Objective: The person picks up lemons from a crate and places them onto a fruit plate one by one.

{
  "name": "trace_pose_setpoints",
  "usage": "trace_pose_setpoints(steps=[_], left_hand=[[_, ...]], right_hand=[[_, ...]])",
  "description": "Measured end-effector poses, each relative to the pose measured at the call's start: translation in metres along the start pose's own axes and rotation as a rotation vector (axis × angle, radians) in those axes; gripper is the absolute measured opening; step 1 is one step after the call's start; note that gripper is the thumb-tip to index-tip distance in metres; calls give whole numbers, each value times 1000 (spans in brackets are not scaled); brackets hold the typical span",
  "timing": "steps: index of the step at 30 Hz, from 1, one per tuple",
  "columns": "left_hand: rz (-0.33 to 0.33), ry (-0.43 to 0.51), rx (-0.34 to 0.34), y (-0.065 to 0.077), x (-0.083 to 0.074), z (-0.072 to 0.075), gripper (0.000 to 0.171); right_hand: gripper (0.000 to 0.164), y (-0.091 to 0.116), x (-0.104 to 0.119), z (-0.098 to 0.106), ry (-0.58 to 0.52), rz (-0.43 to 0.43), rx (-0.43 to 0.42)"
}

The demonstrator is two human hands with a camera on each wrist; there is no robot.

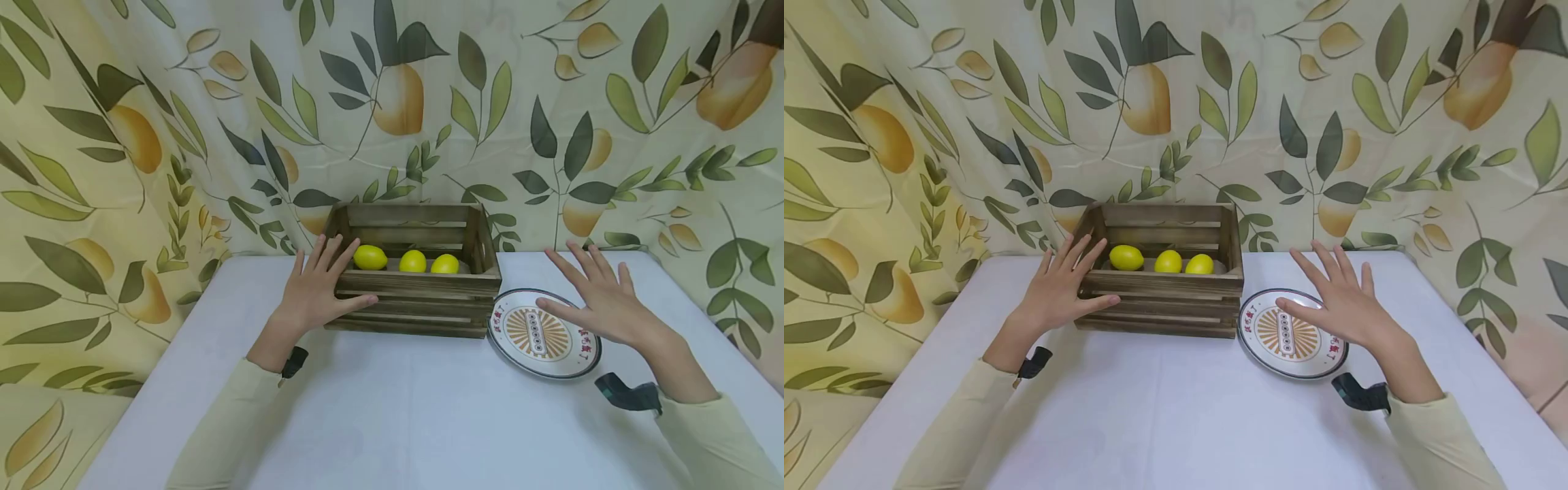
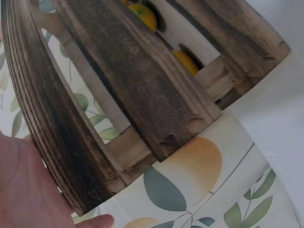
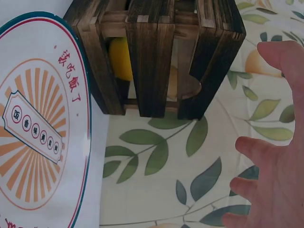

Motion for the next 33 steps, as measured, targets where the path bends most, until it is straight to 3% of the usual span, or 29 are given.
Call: trace_pose_setpoints(steps=[10, 15, 19, 22, 26, 29, 33], left_hand=[[-27, 69, -112, 5, 7, -2, 95], [3, 129, -158, 7, 15, -4, 85], [55, 194, -195, 7, 23, -3, 87], [120, 300, -196, 7, 31, -3, 93], [185, 516, -156, 7, 42, -10, 96], [184, 654, -155, 7, 46, -13, 93], [159, 727, -186, 6, 46, -12, 88]], right_hand=[[84, -8, 7, 3, -66, 46, -44], [81, -12, 13, 8, -42, 71, -79], [78, -17, 18, 14, -53, 82, -93], [73, -20, 22, 20, -75, 97, -110], [68, -21, 27, 28, -102, 106, -170], [64, -23, 29, 37, -119, 110, -264], [56, -25, 29, 47, -197, 126, -396]])
Point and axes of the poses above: each hand's wrist, its own y-axis away from the middle knuckle, its own z-axis out of the back of the hand, x = y × z, the point moved 10 cm from there along -y, towards the middle knuckle, and after that the axes turned 14 degrees about z, right-handed, at the moved point
